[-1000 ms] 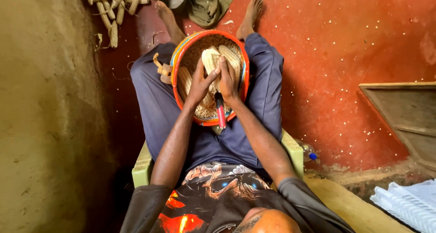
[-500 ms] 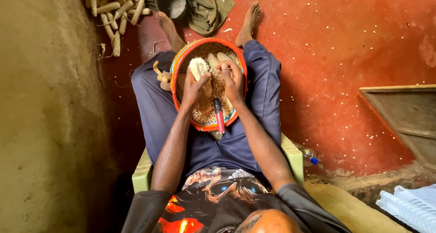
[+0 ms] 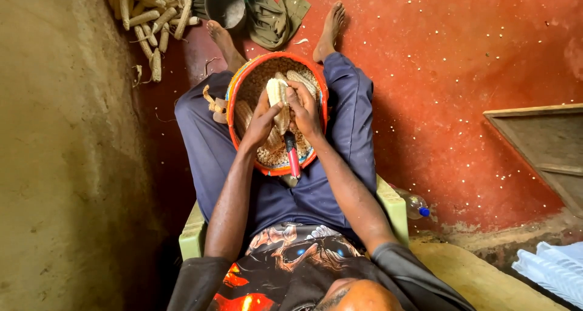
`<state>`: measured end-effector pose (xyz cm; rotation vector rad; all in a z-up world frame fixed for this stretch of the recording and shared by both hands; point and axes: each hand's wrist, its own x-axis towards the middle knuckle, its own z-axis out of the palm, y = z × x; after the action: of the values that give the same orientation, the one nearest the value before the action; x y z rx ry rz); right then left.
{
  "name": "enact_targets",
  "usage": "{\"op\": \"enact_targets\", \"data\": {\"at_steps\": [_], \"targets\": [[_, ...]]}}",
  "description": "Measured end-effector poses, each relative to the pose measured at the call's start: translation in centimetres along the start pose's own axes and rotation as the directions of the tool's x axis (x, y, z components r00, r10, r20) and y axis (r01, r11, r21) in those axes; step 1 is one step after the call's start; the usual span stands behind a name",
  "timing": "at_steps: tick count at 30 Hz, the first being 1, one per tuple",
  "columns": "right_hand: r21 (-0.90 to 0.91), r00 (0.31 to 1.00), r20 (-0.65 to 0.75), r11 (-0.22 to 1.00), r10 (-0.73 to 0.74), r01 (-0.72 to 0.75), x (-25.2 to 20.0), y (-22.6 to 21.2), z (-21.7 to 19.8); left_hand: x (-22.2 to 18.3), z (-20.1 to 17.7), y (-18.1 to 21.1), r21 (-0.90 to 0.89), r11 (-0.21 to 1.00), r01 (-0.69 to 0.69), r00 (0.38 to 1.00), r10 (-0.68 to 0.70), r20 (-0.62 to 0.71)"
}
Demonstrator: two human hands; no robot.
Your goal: Shelling kernels from corn cobs into a basket using a small hand tool
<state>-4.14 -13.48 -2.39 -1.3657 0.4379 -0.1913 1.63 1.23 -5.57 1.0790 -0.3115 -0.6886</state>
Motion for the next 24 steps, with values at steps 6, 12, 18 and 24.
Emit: {"op": "enact_targets", "data": {"at_steps": [6, 12, 18, 24], "targets": [[-0.048, 0.992, -0.027, 0.992, -0.121, 0.12, -0.7, -1.3, 0.4, -0.5, 1.0, 2.1, 0.102, 0.992, -0.068, 0.994, 0.076, -0.079], [-0.069, 0.991, -0.008, 0.989, -0.135, 0.135, -1.0, -2.0, 0.9, -0.8, 1.4, 3.6, 0.274, 0.96, -0.053, 0.989, 0.088, -0.116], [-0.115, 0.992, -0.006, 0.986, -0.123, 0.122, -1.5, -3.0, 1.2, -0.8, 0.7, 1.3, 0.107, 0.988, -0.107, 0.993, 0.1, 0.067], [-0.036, 0.994, -0.013, 0.994, -0.105, 0.104, -1.0, -2.1, 1.0, -1.6, 2.7, 4.1, 0.18, 0.983, -0.027, 0.997, 0.041, -0.073]]}}
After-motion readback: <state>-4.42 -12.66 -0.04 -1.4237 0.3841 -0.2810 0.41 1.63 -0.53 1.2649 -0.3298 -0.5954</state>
